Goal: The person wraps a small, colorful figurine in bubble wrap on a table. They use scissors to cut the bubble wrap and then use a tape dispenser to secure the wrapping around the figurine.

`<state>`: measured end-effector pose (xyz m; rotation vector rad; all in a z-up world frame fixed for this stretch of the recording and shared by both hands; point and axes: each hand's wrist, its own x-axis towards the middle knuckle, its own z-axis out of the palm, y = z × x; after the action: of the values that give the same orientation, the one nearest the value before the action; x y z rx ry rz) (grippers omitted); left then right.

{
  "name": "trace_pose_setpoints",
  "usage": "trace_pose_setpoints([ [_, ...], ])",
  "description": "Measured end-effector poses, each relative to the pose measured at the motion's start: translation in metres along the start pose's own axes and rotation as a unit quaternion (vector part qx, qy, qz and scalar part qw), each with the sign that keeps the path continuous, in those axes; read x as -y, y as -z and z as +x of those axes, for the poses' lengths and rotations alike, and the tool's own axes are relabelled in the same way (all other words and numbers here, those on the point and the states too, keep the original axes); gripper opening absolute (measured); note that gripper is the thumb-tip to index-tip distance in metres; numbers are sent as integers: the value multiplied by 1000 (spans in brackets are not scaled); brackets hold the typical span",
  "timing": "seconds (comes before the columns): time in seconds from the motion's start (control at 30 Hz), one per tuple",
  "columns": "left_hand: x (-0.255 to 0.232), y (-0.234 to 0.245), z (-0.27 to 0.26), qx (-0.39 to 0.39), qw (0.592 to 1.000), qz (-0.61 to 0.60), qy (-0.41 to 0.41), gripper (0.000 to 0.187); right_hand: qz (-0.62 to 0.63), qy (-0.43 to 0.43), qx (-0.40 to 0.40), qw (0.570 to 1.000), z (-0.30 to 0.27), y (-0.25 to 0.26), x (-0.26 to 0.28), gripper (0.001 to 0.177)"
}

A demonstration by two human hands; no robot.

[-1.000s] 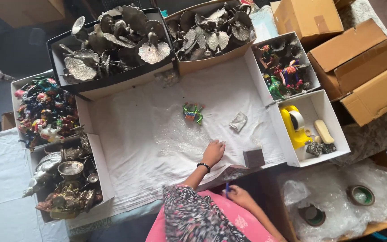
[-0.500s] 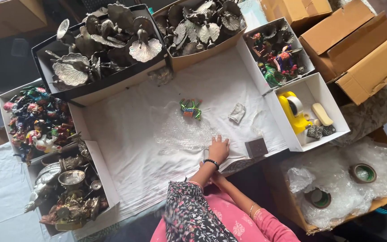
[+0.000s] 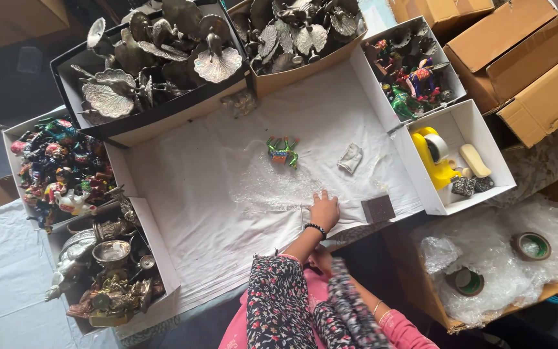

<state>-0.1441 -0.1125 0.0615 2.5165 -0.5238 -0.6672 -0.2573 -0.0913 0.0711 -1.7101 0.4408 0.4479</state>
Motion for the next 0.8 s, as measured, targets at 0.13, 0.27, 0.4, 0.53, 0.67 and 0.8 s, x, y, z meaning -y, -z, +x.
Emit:
trace_pose_setpoints([
  [0.13,-9,2,5,8,1000,1,21,37,-34,-18,-7,999,0,2,2,42],
  [0.27,-2,-8,9,15,1000,19,19,34,-59,-31,-17,998,21,-14,9,39],
  [0.4,0,-4,10,22,1000,-5,17,33,-82,-46,-27,995,56,-25,-27,37],
  [0.53,-1,-5,7,14,1000,0,8,33,-110,-67,-37,991,78,-24,-86,35],
  [0.67,-7,4,4,19,1000,8,18,33,14,-54,2,998,52,-8,-73,36],
  [0.8,9,-23,14,-8,1000,12,-13,34,260,-17,68,963,18,8,2,40],
])
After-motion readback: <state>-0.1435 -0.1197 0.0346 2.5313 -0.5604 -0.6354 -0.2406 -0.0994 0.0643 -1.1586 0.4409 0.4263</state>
